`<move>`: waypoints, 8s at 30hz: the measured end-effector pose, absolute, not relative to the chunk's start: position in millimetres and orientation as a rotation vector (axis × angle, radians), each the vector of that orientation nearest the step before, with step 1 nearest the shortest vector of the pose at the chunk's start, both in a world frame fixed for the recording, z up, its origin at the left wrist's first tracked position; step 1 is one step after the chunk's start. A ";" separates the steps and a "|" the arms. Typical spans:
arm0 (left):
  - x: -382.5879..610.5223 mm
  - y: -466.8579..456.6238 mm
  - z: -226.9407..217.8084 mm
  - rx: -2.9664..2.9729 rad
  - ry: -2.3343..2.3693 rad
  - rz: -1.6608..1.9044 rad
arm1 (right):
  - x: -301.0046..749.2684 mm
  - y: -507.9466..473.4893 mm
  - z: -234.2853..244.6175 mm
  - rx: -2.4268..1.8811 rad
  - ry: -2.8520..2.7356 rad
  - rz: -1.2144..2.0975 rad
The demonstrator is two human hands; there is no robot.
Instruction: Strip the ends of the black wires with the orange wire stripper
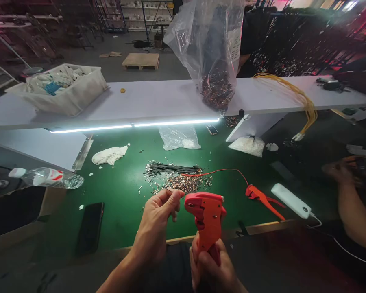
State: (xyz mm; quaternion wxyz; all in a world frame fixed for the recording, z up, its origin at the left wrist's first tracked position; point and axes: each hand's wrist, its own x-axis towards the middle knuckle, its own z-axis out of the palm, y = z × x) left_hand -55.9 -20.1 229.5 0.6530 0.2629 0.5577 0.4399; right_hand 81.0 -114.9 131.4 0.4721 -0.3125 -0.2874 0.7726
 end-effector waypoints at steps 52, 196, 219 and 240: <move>-41.5 -8.4 226.4 0.492 1.412 1.196 | 83.5 -96.6 150.6 -0.574 -0.729 1.995; -43.7 -18.5 195.3 1.628 1.431 1.605 | 79.8 -95.1 138.8 -0.556 -0.597 1.942; -44.9 -17.7 185.9 1.227 1.579 1.175 | 101.8 -54.1 131.2 -1.454 -0.815 1.589; -79.7 -19.3 143.1 0.846 1.443 0.824 | 146.6 -86.2 75.8 -1.431 -0.785 1.849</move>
